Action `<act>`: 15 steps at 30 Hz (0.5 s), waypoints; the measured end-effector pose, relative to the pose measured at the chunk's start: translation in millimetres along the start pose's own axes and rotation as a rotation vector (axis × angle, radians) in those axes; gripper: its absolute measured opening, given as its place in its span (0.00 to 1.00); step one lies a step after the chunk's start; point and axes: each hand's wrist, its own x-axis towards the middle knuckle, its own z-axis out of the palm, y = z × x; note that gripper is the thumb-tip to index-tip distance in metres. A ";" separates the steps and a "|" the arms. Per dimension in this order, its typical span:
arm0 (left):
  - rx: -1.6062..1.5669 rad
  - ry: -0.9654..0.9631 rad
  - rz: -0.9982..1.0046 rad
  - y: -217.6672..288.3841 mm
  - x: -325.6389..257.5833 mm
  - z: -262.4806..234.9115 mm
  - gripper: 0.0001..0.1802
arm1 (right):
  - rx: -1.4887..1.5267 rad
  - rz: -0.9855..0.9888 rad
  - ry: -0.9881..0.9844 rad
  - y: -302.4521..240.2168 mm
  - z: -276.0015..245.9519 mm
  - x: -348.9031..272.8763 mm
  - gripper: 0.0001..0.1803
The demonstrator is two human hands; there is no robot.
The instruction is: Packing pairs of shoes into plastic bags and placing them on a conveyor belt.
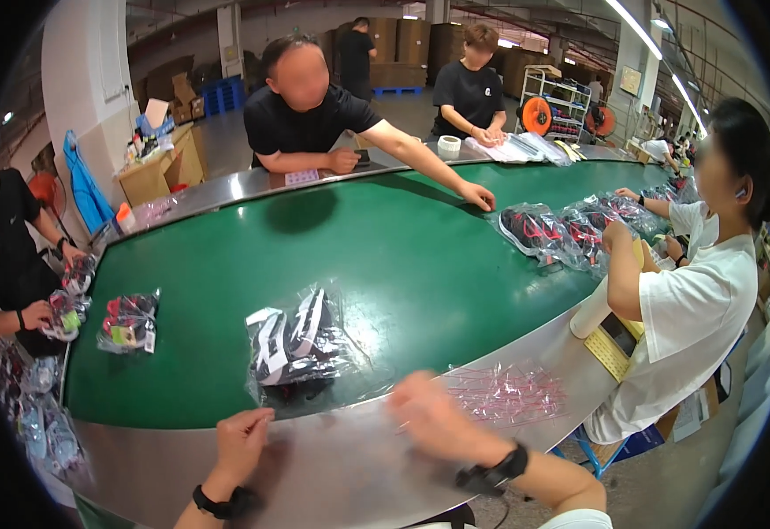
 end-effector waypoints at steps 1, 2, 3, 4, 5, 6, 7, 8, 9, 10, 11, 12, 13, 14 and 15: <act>-0.016 -0.009 -0.060 6.9 1.5 -3.4 0.08 | -0.152 0.135 0.115 28.5 -23.4 -12.7 0.03; -0.033 -0.014 -0.065 5.6 2.3 -3.2 0.08 | -0.375 0.177 0.203 64.5 -48.4 -33.1 0.02; -0.048 -0.017 -0.038 2.7 3.8 -4.0 0.07 | -0.601 0.301 0.199 93.9 -73.6 -58.4 0.03; -0.063 -0.022 -0.011 0.2 6.0 -2.2 0.07 | -0.772 0.348 0.180 115.5 -93.8 -86.5 0.03; -0.070 -0.027 -0.006 3.3 7.8 -2.9 0.07 | -0.937 0.389 0.159 127.6 -109.1 -106.3 0.04; -0.076 -0.025 -0.012 3.1 6.9 -4.0 0.07 | -0.942 0.388 0.151 129.0 -121.5 -116.5 0.04; -0.080 -0.003 -0.021 0.2 7.6 -5.1 0.07 | -1.035 0.483 0.052 126.5 -131.3 -121.1 0.04; -0.084 0.018 -0.028 -2.0 8.8 -6.0 0.07 | -1.126 0.581 -0.046 124.7 -137.3 -123.5 0.05; -0.088 0.012 -0.030 -1.7 10.1 -5.9 0.07 | -1.129 0.587 -0.049 118.9 -140.4 -117.7 0.05; -0.072 0.019 -0.006 -0.8 10.0 -6.0 0.06 | -1.038 0.590 0.018 112.5 -142.6 -102.2 0.06; -0.056 0.027 0.019 -0.4 10.4 -5.4 0.06 | -0.947 0.592 0.086 105.7 -142.2 -86.4 0.06; -0.054 0.026 0.020 -1.3 10.2 -6.7 0.06 | -0.874 0.463 0.074 96.5 -134.1 -71.4 0.06; -0.018 0.029 0.068 -1.8 8.5 -7.7 0.06 | -0.793 0.334 0.064 88.7 -119.9 -55.4 0.07; 0.017 0.035 0.115 -2.6 7.0 -9.1 0.05 | -0.741 0.141 0.037 80.5 -100.8 -35.3 0.11; 0.029 0.045 0.112 -1.8 5.8 -11.6 0.05 | -0.682 -0.057 0.007 71.9 -78.3 -12.0 0.15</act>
